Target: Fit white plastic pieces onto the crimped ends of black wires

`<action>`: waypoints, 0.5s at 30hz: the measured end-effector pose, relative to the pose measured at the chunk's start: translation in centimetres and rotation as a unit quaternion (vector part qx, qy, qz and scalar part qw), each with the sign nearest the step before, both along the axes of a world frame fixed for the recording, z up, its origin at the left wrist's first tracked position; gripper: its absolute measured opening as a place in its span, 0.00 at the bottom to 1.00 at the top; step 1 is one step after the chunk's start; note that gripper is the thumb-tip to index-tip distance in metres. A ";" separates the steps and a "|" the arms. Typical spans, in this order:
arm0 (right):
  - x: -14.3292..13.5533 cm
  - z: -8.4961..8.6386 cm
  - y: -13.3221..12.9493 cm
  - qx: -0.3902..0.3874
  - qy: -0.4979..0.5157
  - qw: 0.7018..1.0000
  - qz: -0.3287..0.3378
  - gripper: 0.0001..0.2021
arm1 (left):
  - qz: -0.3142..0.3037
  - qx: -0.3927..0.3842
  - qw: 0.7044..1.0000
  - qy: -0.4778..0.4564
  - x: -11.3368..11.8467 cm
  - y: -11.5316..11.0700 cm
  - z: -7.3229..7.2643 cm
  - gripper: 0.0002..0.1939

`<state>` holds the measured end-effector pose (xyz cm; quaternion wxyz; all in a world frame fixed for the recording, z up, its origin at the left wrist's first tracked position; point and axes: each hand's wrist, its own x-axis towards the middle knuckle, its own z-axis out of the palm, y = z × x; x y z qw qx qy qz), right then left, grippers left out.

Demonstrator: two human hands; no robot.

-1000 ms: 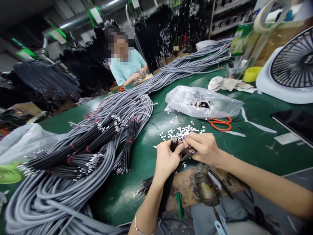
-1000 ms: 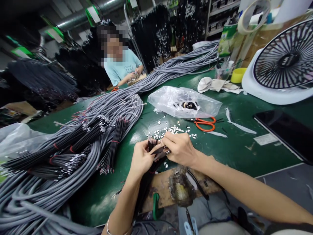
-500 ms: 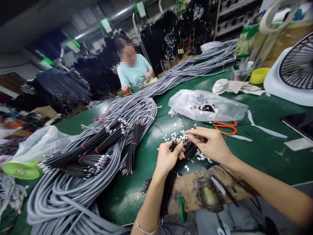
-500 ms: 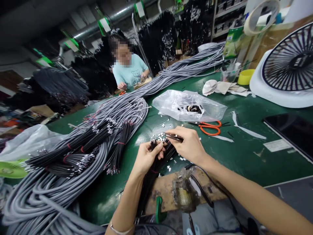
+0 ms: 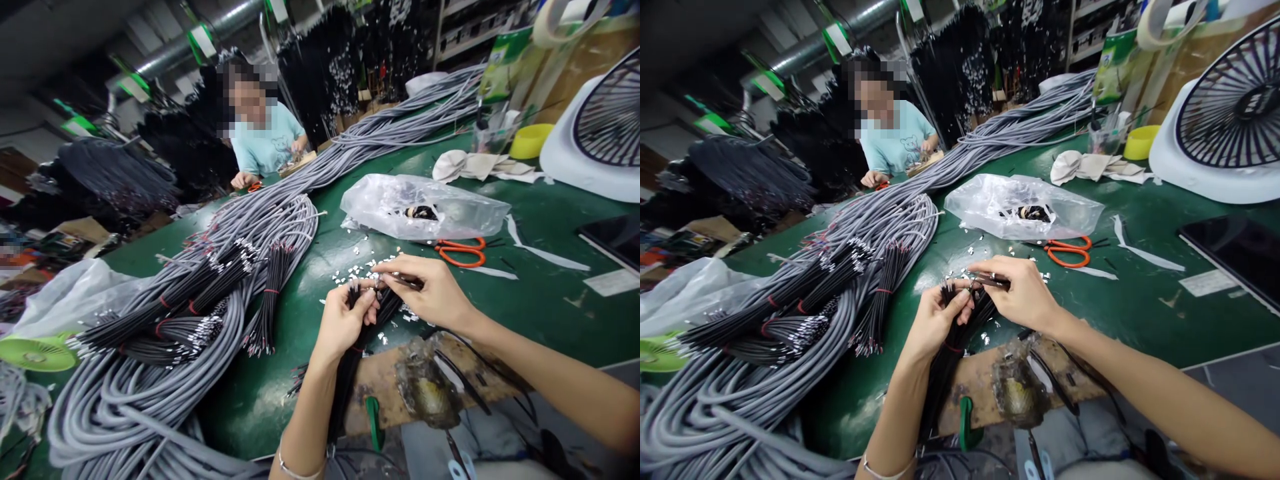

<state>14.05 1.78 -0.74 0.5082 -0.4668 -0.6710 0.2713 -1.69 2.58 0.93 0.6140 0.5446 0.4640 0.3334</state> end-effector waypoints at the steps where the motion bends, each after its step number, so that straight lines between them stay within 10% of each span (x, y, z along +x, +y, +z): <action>1: 0.0 -0.1 0.0 0.005 -0.007 1.000 0.008 0.11 | -0.006 0.005 1.000 0.007 0.0 0.0 0.0 0.12; 8: 0.3 -1.9 1.3 -0.041 -0.173 0.984 -0.009 0.03 | 0.064 0.108 0.967 0.221 -0.8 0.2 -0.2 0.11; 15: 0.1 -1.7 1.1 -0.036 -0.102 0.994 -0.035 0.10 | 0.041 0.012 0.985 0.169 -1.0 0.3 0.0 0.09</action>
